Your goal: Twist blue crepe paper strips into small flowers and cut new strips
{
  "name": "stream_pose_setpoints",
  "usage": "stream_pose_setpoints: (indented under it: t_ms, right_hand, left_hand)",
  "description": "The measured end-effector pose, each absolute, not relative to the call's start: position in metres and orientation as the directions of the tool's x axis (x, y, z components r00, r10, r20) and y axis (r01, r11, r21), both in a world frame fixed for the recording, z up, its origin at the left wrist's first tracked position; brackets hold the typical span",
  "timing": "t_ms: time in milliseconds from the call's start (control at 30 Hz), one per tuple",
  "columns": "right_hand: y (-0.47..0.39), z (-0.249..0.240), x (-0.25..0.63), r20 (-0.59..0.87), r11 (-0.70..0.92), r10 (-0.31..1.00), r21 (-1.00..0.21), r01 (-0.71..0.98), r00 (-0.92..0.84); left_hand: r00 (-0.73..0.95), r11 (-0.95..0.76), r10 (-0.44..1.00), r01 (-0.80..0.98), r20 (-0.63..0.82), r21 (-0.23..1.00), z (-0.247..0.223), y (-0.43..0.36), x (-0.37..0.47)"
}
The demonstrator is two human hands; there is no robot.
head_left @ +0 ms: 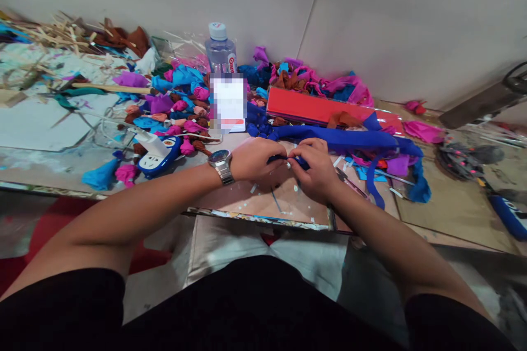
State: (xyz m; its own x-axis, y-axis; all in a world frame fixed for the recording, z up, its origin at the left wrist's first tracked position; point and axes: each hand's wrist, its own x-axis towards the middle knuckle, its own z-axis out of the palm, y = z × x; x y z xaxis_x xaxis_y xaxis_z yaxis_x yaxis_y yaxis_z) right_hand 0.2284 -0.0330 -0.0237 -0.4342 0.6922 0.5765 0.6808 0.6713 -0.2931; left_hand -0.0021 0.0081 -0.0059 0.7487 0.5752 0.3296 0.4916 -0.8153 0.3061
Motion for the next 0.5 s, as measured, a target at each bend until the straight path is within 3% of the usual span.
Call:
stream_pose_setpoints:
  t_ms: [333,500]
  right_hand:
    - [-0.034,-0.0234,0.2297,0.59,0.693,0.677,-0.31,0.651,-0.44]
    - [-0.035,-0.023,0.2296,0.62,0.711,0.654,-0.309,0.632,-0.433]
  left_hand:
    - [0.735,-0.693,0.65,0.468,0.194,0.548,0.0033,0.0084,-0.0027]
    - [0.738,-0.679,0.65,0.453,0.185,0.578,0.0039,0.0088,-0.003]
